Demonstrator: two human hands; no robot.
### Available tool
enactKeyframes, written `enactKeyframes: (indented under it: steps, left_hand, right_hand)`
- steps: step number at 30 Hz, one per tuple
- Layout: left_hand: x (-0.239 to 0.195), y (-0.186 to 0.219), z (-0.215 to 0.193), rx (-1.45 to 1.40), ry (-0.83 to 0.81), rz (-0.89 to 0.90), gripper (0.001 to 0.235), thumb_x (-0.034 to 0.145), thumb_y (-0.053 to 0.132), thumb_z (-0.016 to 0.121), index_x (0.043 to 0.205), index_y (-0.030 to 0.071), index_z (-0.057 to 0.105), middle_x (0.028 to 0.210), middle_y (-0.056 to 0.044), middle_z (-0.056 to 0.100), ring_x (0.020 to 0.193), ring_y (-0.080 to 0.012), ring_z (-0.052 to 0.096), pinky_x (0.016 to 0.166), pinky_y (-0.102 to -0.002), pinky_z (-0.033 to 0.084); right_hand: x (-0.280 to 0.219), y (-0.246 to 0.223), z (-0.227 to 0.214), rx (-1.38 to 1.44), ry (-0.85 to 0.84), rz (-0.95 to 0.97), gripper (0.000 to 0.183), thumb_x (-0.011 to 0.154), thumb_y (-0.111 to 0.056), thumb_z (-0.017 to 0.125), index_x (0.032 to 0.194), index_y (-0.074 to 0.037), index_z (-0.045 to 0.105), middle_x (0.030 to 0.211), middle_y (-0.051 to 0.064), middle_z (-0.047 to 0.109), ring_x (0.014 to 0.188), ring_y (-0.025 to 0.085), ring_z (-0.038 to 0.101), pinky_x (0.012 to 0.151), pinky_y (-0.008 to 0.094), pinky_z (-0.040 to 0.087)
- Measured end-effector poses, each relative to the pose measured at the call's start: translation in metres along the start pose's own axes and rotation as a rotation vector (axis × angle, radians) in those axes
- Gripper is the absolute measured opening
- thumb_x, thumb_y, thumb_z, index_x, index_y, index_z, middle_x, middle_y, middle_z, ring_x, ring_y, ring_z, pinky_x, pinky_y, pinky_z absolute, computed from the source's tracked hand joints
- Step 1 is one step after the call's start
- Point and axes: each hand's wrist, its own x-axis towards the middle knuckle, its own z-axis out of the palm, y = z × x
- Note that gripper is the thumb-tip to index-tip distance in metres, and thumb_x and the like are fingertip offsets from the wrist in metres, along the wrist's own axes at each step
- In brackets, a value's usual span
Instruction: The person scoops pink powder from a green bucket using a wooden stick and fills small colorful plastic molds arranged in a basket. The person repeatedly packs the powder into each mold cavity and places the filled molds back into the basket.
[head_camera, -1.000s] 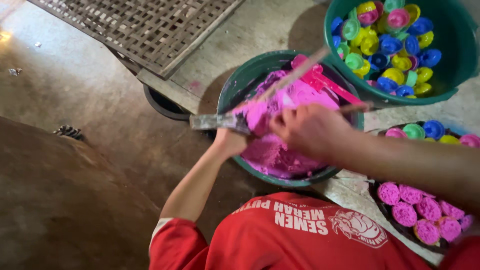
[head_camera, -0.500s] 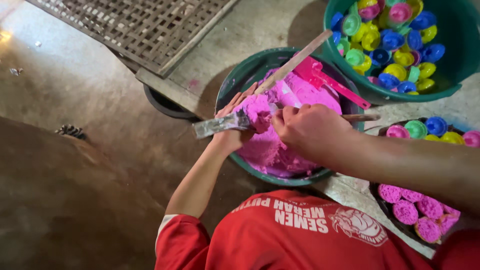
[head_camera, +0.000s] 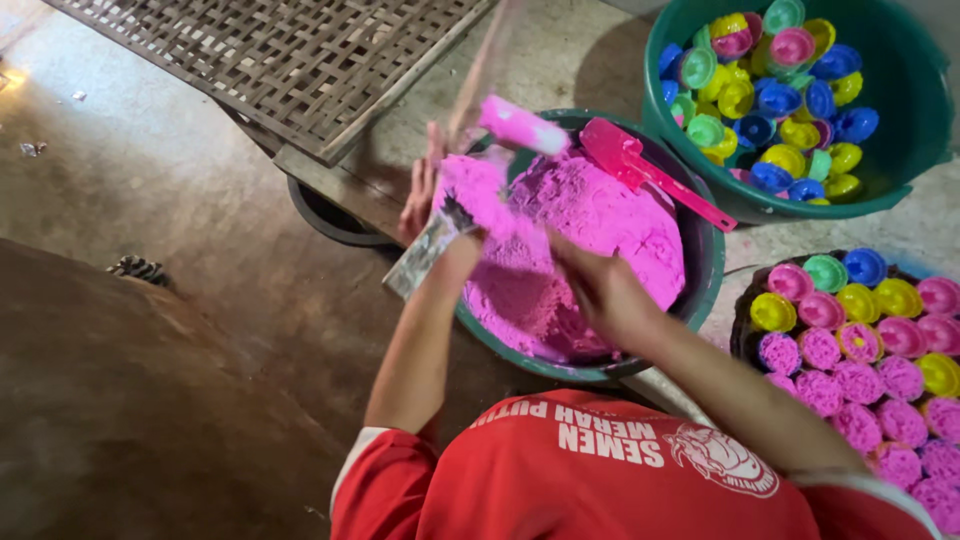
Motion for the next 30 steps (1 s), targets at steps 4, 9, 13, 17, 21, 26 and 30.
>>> enactKeyframes:
  steps: [4, 9, 13, 17, 21, 26, 30]
  left_hand:
    - [0.005, -0.012, -0.010, 0.087, -0.043, 0.012, 0.042, 0.091, 0.028, 0.073, 0.128, 0.007, 0.067, 0.166, -0.016, 0.032, 0.138, -0.0484, 0.051, 0.106, -0.051, 0.051]
    - [0.000, 0.013, 0.004, -0.076, -0.049, 0.041, 0.056, 0.090, 0.027, 0.066, 0.144, 0.013, 0.062, 0.170, -0.020, 0.016, 0.138, -0.0490, 0.054, 0.104, -0.049, 0.053]
    - [0.003, 0.020, -0.001, 0.166, -0.109, 0.001, 0.045, 0.097, 0.028, 0.069, 0.141, 0.015, 0.063, 0.171, -0.018, 0.016, 0.134, -0.0515, 0.049, 0.090, -0.048, 0.055]
    - [0.003, 0.014, -0.015, 0.121, -0.096, 0.097, 0.049, 0.089, 0.027, 0.073, 0.134, 0.012, 0.060, 0.170, -0.022, 0.019, 0.121, -0.0447, 0.053, 0.093, -0.049, 0.055]
    - [0.002, 0.020, -0.018, -0.055, -0.091, 0.037, 0.091, 0.075, 0.020, 0.071, 0.157, 0.003, 0.035, 0.152, -0.022, 0.043, 0.109, -0.0406, 0.058, 0.084, -0.049, 0.057]
    - [0.005, 0.018, -0.014, -0.023, -0.090, 0.083, 0.094, 0.089, 0.020, 0.071, 0.165, 0.003, 0.018, 0.122, -0.022, 0.052, 0.099, -0.0358, 0.063, 0.076, -0.043, 0.058]
    - [0.012, 0.000, -0.017, 0.204, -0.083, 0.183, 0.093, 0.088, 0.020, 0.072, 0.165, 0.010, 0.021, 0.107, -0.013, 0.051, 0.095, -0.0287, 0.064, 0.072, -0.037, 0.059]
  right_hand:
    - [-0.031, 0.017, -0.014, 0.118, -0.258, 0.520, 0.046, 0.101, -0.013, 0.056, 0.147, -0.013, 0.055, 0.068, 0.008, 0.065, 0.054, 0.014, 0.057, 0.056, 0.033, 0.052]
    - [-0.012, 0.049, -0.027, 0.165, -0.027, 0.506, 0.047, 0.106, -0.017, 0.056, 0.152, -0.007, 0.053, 0.073, 0.002, 0.057, 0.059, 0.009, 0.047, 0.054, 0.030, 0.044]
    - [-0.028, 0.052, 0.010, 0.000, -0.018, 0.304, 0.046, 0.104, -0.013, 0.058, 0.148, -0.002, 0.050, 0.072, 0.008, 0.062, 0.057, 0.010, 0.056, 0.057, 0.030, 0.050]
    - [-0.050, 0.038, 0.012, 0.034, -0.112, 0.349, 0.049, 0.100, -0.008, 0.056, 0.148, -0.005, 0.052, 0.061, 0.016, 0.056, 0.048, 0.014, 0.053, 0.055, 0.033, 0.047]
    - [-0.037, 0.037, -0.020, 0.064, -0.153, 0.325, 0.046, 0.101, -0.010, 0.057, 0.147, -0.006, 0.054, 0.069, 0.013, 0.063, 0.056, 0.010, 0.056, 0.056, 0.032, 0.049]
    - [-0.033, 0.037, -0.026, -0.044, -0.124, 0.283, 0.048, 0.099, -0.013, 0.058, 0.148, -0.010, 0.056, 0.062, 0.014, 0.055, 0.051, 0.012, 0.051, 0.056, 0.031, 0.047]
    - [-0.032, 0.025, -0.050, 0.013, -0.238, 0.305, 0.045, 0.099, -0.016, 0.059, 0.144, -0.009, 0.058, 0.071, 0.011, 0.066, 0.057, 0.010, 0.054, 0.058, 0.030, 0.049]
